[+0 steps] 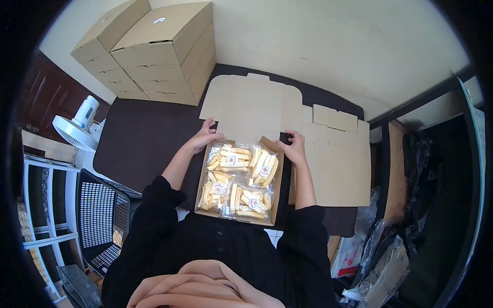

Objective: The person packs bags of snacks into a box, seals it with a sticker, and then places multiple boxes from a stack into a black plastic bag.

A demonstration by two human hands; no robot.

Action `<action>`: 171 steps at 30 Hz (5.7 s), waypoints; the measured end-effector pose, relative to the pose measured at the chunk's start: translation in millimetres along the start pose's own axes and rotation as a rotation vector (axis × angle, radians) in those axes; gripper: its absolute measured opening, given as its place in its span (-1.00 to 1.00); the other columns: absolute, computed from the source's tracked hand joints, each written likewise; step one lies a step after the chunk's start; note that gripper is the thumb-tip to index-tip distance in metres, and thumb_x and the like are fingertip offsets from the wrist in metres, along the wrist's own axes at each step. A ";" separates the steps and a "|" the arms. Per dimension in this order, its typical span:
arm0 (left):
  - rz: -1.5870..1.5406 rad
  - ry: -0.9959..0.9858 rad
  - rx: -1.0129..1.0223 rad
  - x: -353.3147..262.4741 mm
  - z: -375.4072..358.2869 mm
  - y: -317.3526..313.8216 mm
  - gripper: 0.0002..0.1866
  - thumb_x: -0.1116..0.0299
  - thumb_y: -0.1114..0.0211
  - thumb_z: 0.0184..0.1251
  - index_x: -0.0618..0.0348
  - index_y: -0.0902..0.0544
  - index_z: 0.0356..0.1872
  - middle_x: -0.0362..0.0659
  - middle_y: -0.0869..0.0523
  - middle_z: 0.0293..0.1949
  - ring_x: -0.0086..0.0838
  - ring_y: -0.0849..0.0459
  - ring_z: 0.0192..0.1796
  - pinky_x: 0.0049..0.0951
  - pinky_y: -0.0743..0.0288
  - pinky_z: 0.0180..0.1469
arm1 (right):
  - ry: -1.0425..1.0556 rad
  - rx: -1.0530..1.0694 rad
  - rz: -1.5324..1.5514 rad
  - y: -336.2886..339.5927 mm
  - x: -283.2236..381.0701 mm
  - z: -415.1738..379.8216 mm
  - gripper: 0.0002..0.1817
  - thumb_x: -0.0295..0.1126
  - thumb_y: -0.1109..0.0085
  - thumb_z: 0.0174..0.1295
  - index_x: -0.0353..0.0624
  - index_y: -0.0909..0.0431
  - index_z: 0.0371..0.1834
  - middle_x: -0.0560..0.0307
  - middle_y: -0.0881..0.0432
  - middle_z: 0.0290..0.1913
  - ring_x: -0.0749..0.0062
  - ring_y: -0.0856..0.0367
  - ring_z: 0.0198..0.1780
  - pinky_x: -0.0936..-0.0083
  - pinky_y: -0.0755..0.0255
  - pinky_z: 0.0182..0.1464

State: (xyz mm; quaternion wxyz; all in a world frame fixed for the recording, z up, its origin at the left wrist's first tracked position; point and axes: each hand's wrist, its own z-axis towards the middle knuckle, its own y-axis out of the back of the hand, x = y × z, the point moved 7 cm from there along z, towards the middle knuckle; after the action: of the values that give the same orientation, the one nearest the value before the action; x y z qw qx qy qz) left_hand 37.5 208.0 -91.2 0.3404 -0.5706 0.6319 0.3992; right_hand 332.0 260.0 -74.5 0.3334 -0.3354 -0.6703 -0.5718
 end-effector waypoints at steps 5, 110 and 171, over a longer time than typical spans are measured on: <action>0.170 0.013 -0.063 9.5 15.8 -6.5 0.22 0.21 -0.51 -0.31 0.39 0.22 0.29 0.17 -0.03 0.28 -0.13 -0.19 0.26 -0.30 -0.16 0.26 | -0.159 0.102 -0.007 -22.4 -7.4 2.8 -0.25 -0.16 -0.42 -0.28 -0.33 -0.37 0.00 -0.16 -0.39 -0.03 0.26 -0.42 -0.03 0.45 -0.38 -0.04; 0.352 -0.687 0.074 19.1 -198.4 -26.9 0.05 0.11 -0.52 -0.29 0.10 -0.01 0.23 0.18 0.18 0.34 0.02 0.01 0.35 -0.14 -0.04 0.31 | 0.371 -0.221 -0.168 -9.9 78.8 -250.8 -0.21 -0.08 -0.51 -0.49 -0.08 -0.53 -0.02 -0.22 -0.08 0.31 -0.04 -0.15 0.29 0.19 -0.16 0.23; 1.050 -0.568 -0.102 -36.2 -161.2 -121.2 -0.21 -0.04 -0.10 0.07 0.32 -0.15 0.23 0.12 -0.01 0.33 -0.11 0.13 0.39 0.09 0.39 0.31 | 0.742 -0.764 -0.560 239.4 182.6 -160.9 -0.82 -0.44 -0.16 -0.13 -0.18 -0.52 -0.40 0.00 -0.54 -0.39 0.13 -0.54 -0.30 0.33 -0.43 -0.25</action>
State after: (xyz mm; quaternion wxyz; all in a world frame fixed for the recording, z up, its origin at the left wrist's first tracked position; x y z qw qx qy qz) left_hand 166.1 76.7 -0.8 0.2255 -0.0683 0.6936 0.6807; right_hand 440.3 142.1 227.1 0.2380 -0.0202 -0.3191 -0.9171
